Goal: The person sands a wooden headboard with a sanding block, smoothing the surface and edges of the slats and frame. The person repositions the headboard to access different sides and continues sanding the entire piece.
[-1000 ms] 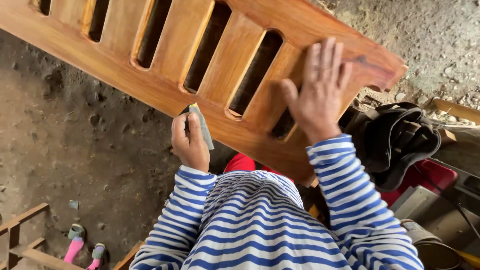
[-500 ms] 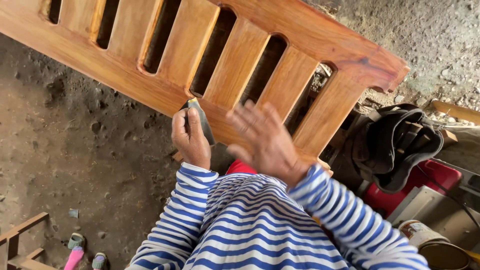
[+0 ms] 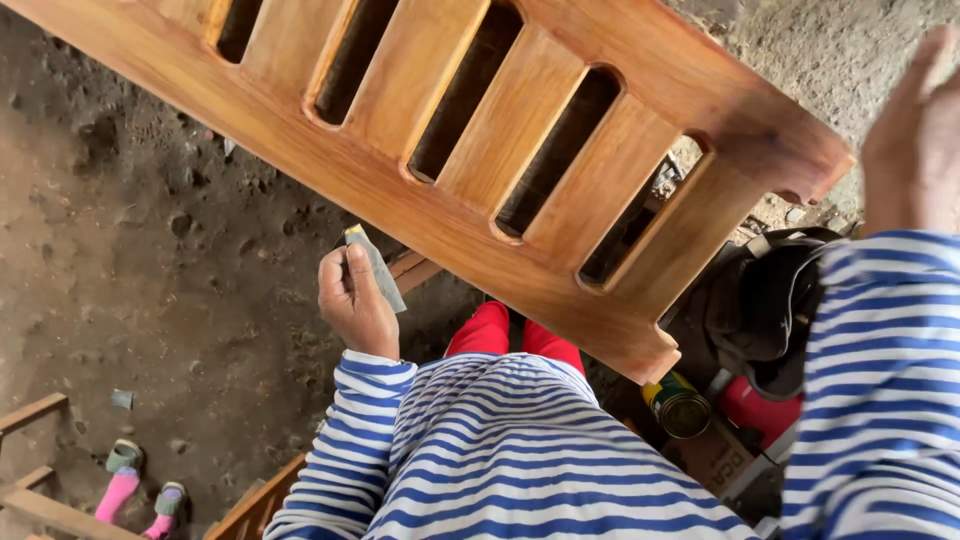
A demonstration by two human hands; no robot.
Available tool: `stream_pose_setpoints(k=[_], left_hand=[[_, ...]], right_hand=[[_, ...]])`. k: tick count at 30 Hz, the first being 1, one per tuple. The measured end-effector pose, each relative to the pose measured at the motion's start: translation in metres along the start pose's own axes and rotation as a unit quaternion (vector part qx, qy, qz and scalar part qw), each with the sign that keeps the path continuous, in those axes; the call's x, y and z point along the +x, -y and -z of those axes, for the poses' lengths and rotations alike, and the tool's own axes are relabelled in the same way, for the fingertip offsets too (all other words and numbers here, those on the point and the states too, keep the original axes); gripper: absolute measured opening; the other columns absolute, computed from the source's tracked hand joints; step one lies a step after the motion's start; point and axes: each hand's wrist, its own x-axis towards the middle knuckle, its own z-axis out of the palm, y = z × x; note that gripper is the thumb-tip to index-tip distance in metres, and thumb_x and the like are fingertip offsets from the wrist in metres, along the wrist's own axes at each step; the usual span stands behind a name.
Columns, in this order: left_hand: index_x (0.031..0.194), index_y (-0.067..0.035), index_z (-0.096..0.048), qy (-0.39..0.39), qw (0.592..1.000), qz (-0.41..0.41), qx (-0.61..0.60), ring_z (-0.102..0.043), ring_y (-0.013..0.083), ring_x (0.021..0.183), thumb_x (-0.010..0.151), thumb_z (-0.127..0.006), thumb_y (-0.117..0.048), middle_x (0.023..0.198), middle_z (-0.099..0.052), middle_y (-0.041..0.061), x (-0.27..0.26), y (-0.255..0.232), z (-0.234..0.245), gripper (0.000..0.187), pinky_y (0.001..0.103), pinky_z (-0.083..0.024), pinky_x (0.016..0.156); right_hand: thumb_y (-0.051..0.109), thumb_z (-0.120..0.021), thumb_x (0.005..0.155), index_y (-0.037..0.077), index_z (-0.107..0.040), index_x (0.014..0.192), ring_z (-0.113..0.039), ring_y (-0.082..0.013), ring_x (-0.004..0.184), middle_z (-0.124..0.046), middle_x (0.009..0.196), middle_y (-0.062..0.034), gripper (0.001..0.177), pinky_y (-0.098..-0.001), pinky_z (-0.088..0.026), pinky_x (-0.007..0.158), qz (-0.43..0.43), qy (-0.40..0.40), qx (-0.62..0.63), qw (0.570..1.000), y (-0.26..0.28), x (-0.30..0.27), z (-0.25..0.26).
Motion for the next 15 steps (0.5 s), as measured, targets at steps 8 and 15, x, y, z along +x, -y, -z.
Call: stream_pose_setpoints(k=[8, 15], left_hand=[[0.09, -0.004, -0.06, 0.006, 0.991, -0.134, 0.008, -0.048, 0.0178, 0.096, 0.109, -0.051, -0.028, 0.117, -0.056, 0.01, 0.011, -0.044, -0.029, 0.032, 0.035, -0.047, 0.083], [0.095, -0.002, -0.058, 0.01, 0.961, -0.276, 0.005, -0.052, 0.0332, 0.125, 0.108, -0.061, -0.015, 0.131, -0.056, 0.018, 0.024, -0.038, -0.051, 0.019, 0.046, -0.041, 0.107]], right_hand=[[0.044, -0.048, 0.108, -0.001, -0.02, 0.167, 0.008, -0.0426, 0.15, 0.002, 0.165, -0.0245, 0.08, -0.0592, 0.007, 0.121, 0.157, 0.143, -0.091, 0.973, 0.135, -0.134, -0.045], [0.062, -0.053, 0.097, 0.009, -0.035, 0.16, -0.028, -0.0411, 0.152, -0.028, 0.165, -0.0222, 0.084, -0.0632, -0.024, 0.117, 0.428, 0.062, -0.03, 0.901, 0.106, -0.271, -0.106]])
